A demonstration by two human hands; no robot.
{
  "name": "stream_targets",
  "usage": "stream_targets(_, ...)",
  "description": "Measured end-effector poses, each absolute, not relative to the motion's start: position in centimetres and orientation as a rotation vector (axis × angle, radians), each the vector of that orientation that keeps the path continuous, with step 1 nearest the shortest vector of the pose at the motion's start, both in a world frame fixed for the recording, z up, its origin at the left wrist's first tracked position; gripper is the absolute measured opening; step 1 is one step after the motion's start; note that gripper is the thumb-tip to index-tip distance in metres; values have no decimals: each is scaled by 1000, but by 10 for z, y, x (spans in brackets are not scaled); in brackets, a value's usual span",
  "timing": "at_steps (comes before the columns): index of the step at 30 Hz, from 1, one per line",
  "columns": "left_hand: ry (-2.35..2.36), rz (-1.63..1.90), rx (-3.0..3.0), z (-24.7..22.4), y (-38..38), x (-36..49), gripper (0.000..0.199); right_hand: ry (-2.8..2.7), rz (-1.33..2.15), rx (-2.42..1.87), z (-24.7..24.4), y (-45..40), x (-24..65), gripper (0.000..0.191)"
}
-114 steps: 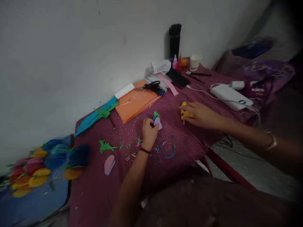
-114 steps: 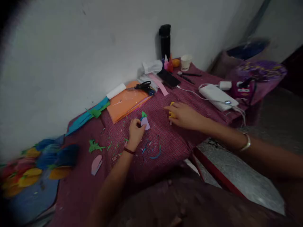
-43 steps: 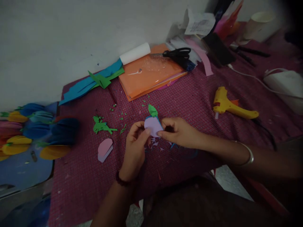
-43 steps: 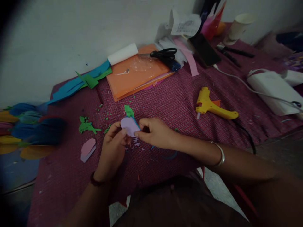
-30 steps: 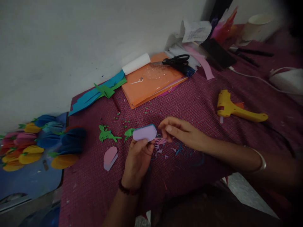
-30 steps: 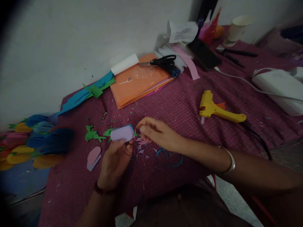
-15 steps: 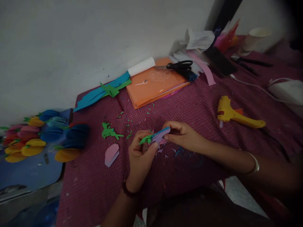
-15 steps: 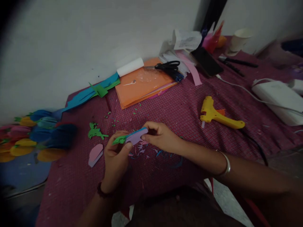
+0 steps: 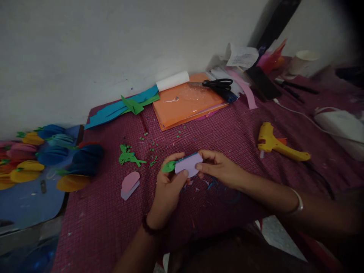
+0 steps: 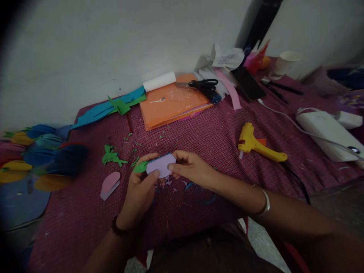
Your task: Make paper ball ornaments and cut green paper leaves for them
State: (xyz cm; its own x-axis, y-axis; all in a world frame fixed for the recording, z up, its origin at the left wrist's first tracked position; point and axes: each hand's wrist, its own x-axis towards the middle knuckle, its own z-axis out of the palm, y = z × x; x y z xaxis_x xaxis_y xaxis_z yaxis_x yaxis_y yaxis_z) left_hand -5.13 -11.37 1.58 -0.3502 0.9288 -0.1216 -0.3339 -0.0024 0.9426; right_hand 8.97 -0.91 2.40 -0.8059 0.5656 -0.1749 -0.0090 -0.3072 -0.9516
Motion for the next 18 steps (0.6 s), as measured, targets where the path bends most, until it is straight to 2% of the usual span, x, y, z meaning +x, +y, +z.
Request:
stream_targets(5,1278,1510,719,11,-116,-56,43,-1700,1966,-625,29,-12,92,20)
stream_targets(12,1547,1411,1160,12,-110,-66,31,-2003,1170,-418,36,-12,99,5)
stream_targets(18,1650,1490,1669,24,-109,-69,29,-2177,1020,-350,33,-11,100,10)
